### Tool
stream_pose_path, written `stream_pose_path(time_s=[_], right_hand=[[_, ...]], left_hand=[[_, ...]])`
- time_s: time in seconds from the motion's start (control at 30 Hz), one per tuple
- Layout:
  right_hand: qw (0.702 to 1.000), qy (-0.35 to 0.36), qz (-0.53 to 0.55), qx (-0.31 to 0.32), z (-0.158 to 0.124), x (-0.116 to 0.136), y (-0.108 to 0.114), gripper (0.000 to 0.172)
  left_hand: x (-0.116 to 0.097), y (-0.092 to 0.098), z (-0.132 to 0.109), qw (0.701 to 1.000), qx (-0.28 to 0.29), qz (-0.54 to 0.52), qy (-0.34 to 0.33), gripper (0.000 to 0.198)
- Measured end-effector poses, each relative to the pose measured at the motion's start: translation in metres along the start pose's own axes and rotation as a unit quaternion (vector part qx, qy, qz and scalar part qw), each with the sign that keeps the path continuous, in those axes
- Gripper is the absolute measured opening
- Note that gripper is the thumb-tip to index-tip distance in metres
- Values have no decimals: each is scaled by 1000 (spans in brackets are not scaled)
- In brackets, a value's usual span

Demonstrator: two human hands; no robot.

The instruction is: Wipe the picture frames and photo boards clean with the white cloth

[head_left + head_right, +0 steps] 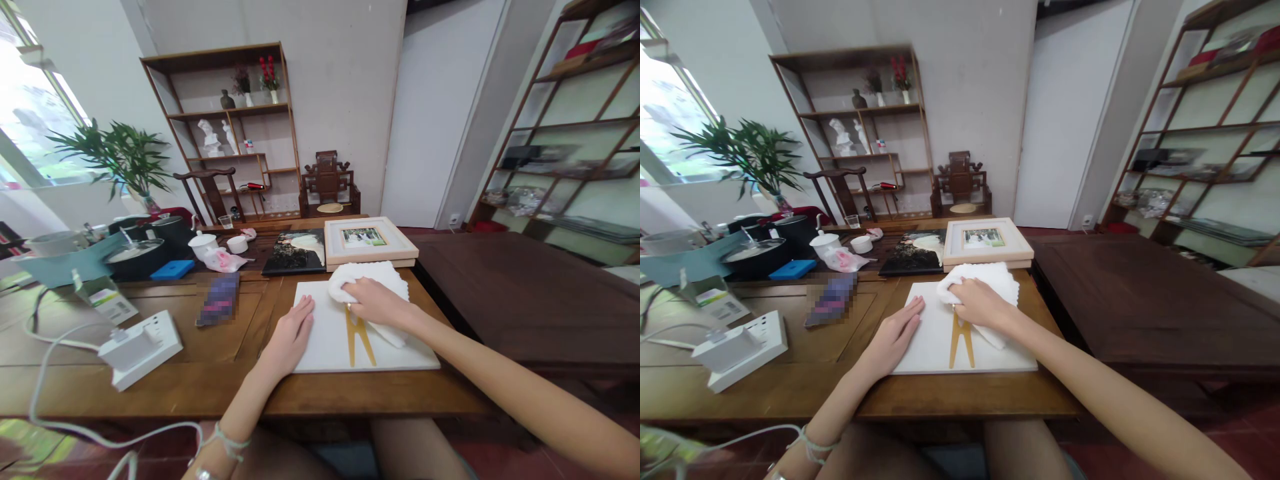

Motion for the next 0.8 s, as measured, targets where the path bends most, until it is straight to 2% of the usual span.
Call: stream_pose_path(time_s=[0.13, 0.2, 0.3, 0.4, 0.47, 0.57, 0.67, 0.73, 0.8], right_hand=[[1000, 22, -6, -13, 6, 27, -11, 26], [997, 75, -3, -18, 0, 47, -12, 27], [981, 193, 27, -17, -17, 76, -5, 24], [955, 283, 85, 10, -39, 90, 7, 20], [943, 307, 124, 31, -52, 92, 16, 22], [941, 278, 179, 76, -68, 86, 27, 21], [952, 172, 217, 128, -79, 67, 35, 10], [964, 90, 222, 116, -82, 45, 44, 17], [971, 47, 225, 60, -80, 22, 57, 22]], left_hand=[[0, 4, 0, 999, -30, -15, -3, 45], [1, 6, 0, 999, -45, -25, 1, 48], [3, 8, -1, 997, -60, -40, 5, 51], [3, 10, -2, 997, -69, -46, 2, 51], [1, 10, -2, 997, -63, -46, 7, 53], [0, 7, -1, 998, -32, -40, 28, 53], [-2, 2, 0, 1000, -2, -20, 21, 48], [-3, 1, 0, 1000, 3, -9, 6, 43], [-3, 1, 0, 1000, 1, -5, 0, 40]])
Point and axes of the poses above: each hand's wrist, its own z-axis towards the middle knuckle, its own y-axis out of the back of the hand, x = y × z, the point moved 7 cm from there along z, towards the middle knuckle, and after that the axes turned 10 degrees about -x, right-handed, at the moved point
